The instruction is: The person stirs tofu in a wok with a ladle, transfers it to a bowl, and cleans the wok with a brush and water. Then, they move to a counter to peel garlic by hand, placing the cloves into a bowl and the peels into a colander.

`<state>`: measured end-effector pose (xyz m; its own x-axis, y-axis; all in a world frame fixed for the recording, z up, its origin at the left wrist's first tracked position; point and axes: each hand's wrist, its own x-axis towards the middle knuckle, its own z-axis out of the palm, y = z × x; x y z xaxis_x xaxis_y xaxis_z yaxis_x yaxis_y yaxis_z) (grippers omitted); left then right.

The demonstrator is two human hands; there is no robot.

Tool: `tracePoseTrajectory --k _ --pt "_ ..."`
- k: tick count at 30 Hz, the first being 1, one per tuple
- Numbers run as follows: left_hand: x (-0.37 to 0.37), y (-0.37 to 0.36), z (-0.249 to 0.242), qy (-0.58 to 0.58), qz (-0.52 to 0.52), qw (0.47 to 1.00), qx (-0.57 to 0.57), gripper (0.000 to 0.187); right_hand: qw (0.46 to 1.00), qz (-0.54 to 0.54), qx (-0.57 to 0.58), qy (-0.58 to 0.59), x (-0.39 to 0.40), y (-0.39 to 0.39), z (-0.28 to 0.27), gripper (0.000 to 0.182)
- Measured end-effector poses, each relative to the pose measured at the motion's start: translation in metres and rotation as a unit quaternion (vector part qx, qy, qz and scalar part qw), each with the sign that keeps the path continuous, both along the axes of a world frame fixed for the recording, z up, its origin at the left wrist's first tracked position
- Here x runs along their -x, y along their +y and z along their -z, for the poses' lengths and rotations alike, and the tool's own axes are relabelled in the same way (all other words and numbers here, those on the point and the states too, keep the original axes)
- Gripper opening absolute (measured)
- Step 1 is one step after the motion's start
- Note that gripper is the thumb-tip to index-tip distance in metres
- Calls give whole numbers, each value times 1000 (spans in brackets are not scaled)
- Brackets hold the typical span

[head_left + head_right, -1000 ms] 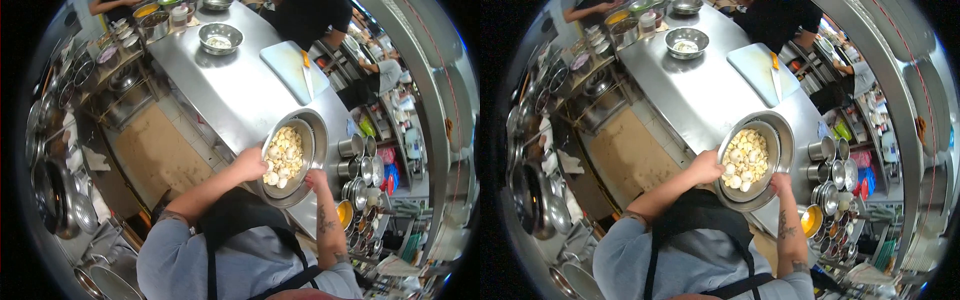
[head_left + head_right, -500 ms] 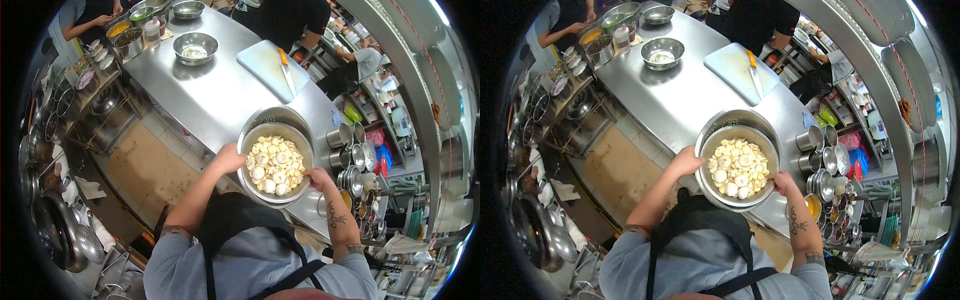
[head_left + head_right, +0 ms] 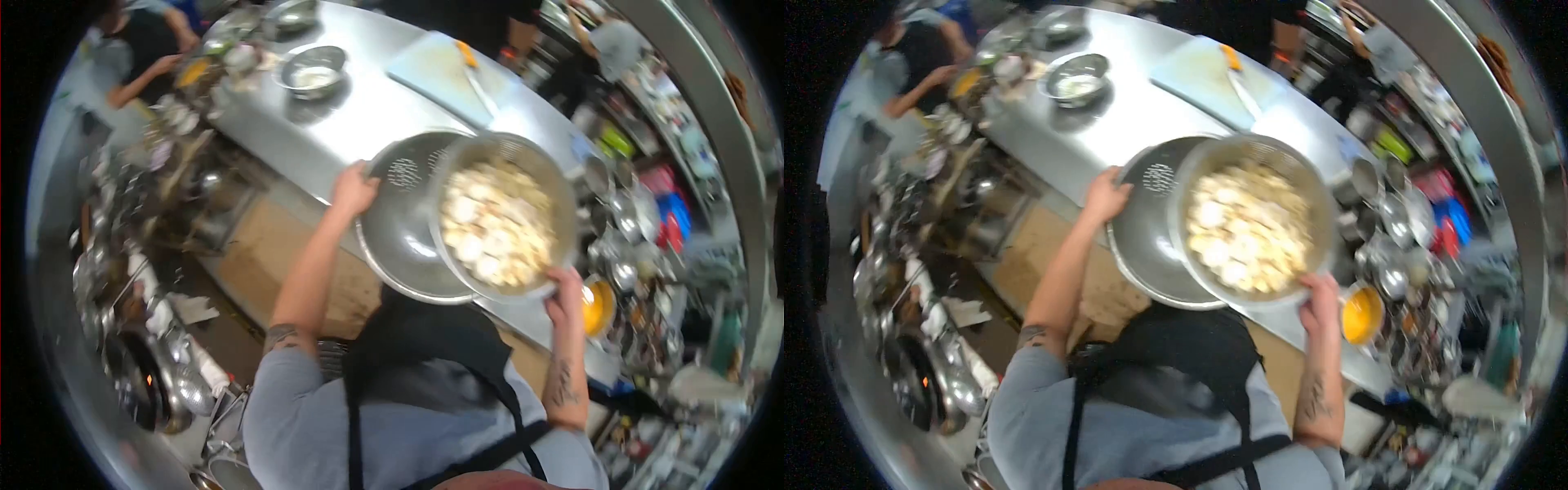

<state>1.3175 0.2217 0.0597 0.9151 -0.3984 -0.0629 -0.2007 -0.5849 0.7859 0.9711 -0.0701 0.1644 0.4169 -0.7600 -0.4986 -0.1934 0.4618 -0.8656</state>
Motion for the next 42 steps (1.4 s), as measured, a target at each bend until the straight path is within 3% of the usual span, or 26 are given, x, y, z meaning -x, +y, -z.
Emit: tracePoseTrajectory --k 1,2,3,4,5,7,8,9,11,12,13,14,16,19,23,26,32,35,38,42 --pt "-11 2 -1 -54 -36 998 -8 35 999 23 34 16 11 -9 2 25" --pt "-16 4 -18 -30 -56 997 -42 37 997 -50 -4 -56 21 -23 4 29" --pt "-23 7 -25 -1 -54 997 -48 38 994 -49 -29 -97 28 -24 -2 35" --pt "-40 9 -5 -68 -55 992 -90 38 992 -38 -26 -116 36 -28 -5 41" --pt "-31 7 -43 -16 -48 989 -137 47 992 -22 -22 -119 42 -29 -8 38" --pt "-42 9 -32 -76 -103 979 -160 56 992 5 -17 -123 52 -34 -3 36" --pt "-31 -2 -51 -104 -125 973 -166 60 991 14 -21 -130 61 -39 2 37" --pt "-13 -12 -69 -137 -104 948 -269 71 990 25 -24 -138 71 -45 7 38" --pt "40 -35 -106 -163 -7 964 -212 80 991 51 -35 -121 90 -54 19 47" --pt "72 -42 -99 -162 77 976 -123 86 991 63 -39 -109 96 -55 22 52" --pt "119 -57 -142 3 171 982 -85 87 992 70 -45 -96 103 -55 27 54" --pt "156 -65 -101 -149 258 952 -66 93 991 82 -45 -96 109 -52 32 54" --pt "206 -81 -102 -117 334 923 -153 86 989 103 -45 -98 114 -50 47 55" --pt "203 -105 -57 28 312 929 -199 80 989 86 -74 -93 130 -62 84 54" --pt "180 -116 -47 -51 281 945 -162 75 993 61 -82 -55 126 -63 106 51" --pt "152 -125 -57 -62 316 939 -121 78 992 70 -76 -70 102 -45 103 48" --pt "133 -149 -77 -16 320 932 -168 83 991 65 -104 -43 96 -30 144 37" --pt "141 -148 -52 -138 294 926 -192 81 992 83 -92 -31 89 -14 143 32" --pt "149 -155 -80 -346 253 890 -159 82 992 90 -72 52 80 -10 142 26" --pt "172 -181 -78 -232 397 888 -24 85 996 55 -27 69 66 12 133 26"
